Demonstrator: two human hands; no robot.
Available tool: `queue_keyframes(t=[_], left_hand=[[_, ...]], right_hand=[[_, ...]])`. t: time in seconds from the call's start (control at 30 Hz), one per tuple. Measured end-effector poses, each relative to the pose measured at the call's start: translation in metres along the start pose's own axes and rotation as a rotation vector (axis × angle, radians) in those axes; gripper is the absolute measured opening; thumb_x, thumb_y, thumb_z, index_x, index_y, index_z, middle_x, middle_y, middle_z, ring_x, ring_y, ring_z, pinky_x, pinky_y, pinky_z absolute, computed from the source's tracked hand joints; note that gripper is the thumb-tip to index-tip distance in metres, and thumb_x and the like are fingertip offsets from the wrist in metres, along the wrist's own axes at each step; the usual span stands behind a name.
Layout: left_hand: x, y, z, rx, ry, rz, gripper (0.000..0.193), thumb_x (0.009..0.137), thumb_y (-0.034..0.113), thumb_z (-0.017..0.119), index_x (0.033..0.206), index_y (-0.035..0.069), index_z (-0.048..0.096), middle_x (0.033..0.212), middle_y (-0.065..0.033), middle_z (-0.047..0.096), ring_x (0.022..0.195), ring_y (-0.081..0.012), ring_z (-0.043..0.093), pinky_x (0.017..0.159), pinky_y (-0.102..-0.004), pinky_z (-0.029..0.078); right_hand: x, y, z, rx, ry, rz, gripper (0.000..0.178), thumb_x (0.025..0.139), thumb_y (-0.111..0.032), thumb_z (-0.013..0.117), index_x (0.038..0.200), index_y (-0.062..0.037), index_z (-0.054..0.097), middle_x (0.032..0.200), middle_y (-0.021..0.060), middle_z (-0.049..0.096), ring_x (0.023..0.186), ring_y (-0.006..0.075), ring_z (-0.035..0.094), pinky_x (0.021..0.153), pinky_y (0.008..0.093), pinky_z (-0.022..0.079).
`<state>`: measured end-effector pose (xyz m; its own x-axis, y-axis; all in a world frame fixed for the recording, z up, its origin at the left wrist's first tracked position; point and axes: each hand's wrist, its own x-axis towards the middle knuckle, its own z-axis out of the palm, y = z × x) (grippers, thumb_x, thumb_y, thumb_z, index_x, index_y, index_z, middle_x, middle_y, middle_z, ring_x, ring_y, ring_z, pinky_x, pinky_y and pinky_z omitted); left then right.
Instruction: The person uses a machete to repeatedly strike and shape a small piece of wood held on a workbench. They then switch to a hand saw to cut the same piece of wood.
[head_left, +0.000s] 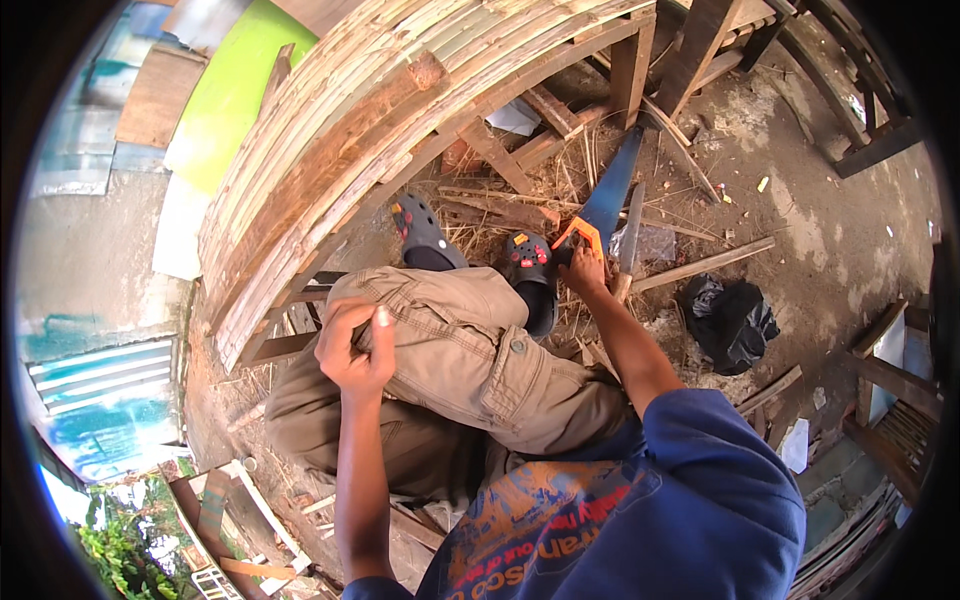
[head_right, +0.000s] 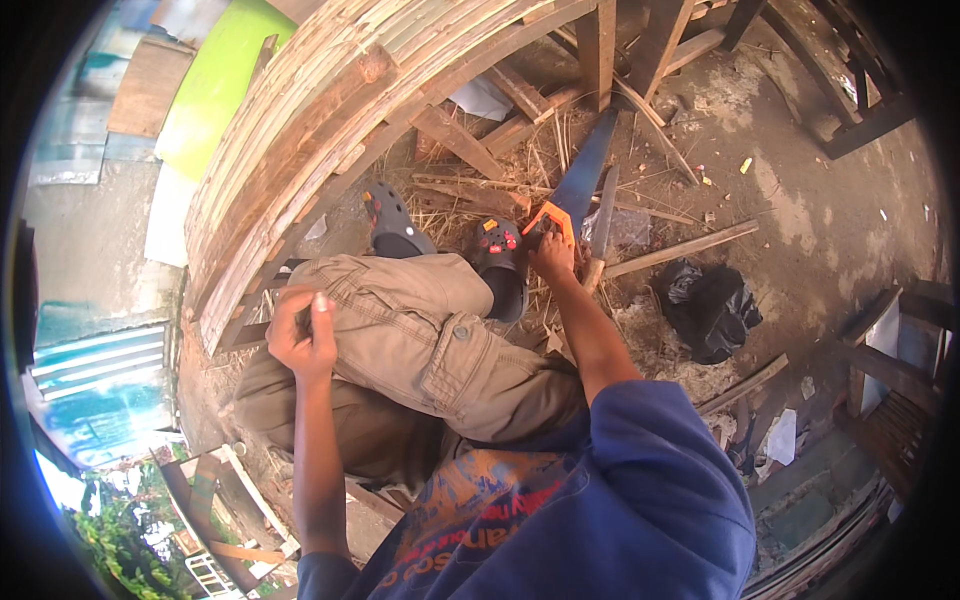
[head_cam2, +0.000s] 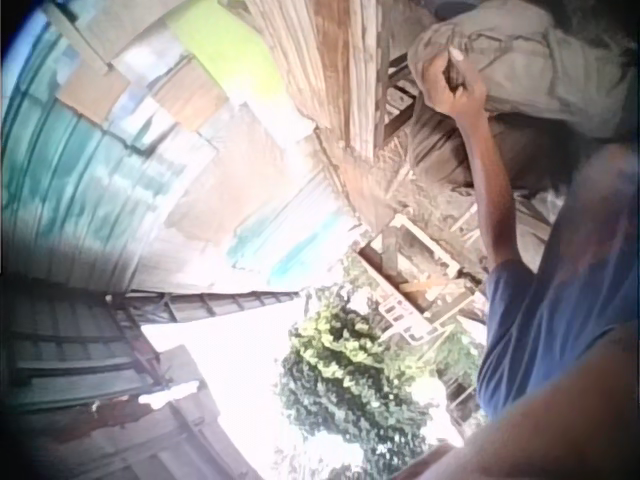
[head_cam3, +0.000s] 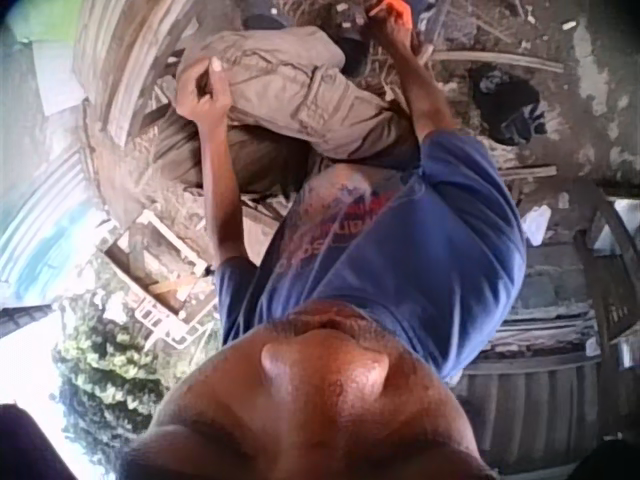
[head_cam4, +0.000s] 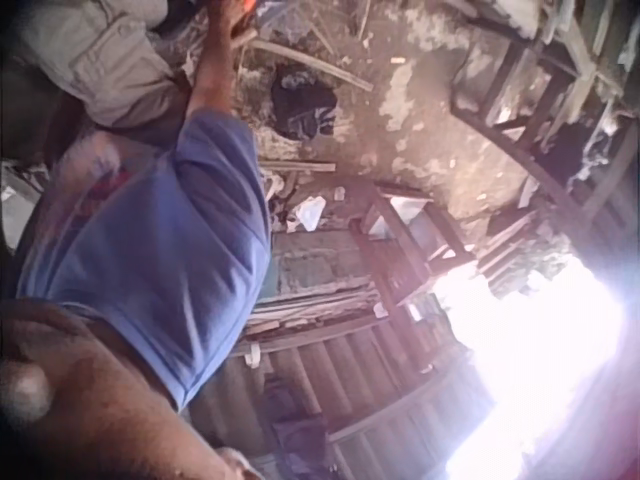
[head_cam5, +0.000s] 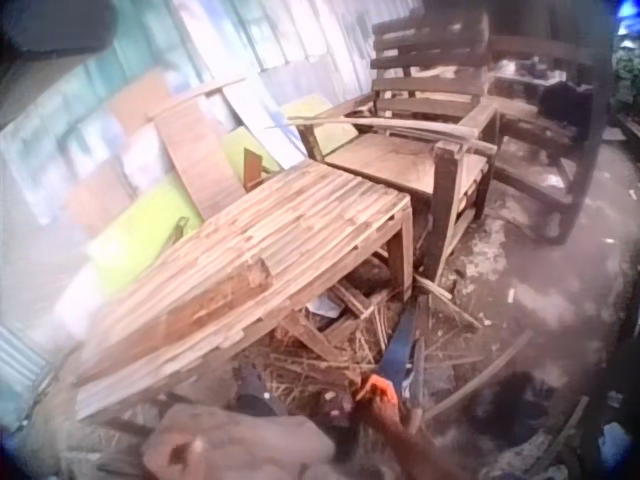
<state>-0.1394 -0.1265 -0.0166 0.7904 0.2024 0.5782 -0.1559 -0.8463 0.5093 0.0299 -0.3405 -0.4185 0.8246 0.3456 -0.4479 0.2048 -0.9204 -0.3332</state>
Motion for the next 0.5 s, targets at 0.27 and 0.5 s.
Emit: queue_keyframes(t=[0.27,0.5], left_hand=[[-0.012,0.005,-0.004,-0.094,0.136,0.029,0.004,0.088,-0.005,0.061,0.084,-0.003,0.061,0.074,-0.0121,0.065,0.067,-0.0228,0.061,0.063,-0.0317,0.05],[-0.009,0.006,-0.012,-0.213,0.318,0.102,0.017,0.09,0.001,0.054,0.076,-0.005,0.061,0.072,-0.0122,0.066,0.065,-0.02,0.062,0.055,-0.0283,0.047]], right_hand=[[-0.043,-0.007,-0.037,0.256,0.392,0.057,0.051,0.087,-0.031,0.071,0.124,-0.001,0.055,0.12,0.0227,0.063,0.116,0.039,0.06,0.094,0.0548,0.044],[-0.141,0.003,-0.147,1.227,0.601,0.08,0.035,0.09,-0.001,0.063,0.123,0.0036,0.053,0.106,0.0101,0.065,0.094,0.0172,0.062,0.082,0.0318,0.05]])
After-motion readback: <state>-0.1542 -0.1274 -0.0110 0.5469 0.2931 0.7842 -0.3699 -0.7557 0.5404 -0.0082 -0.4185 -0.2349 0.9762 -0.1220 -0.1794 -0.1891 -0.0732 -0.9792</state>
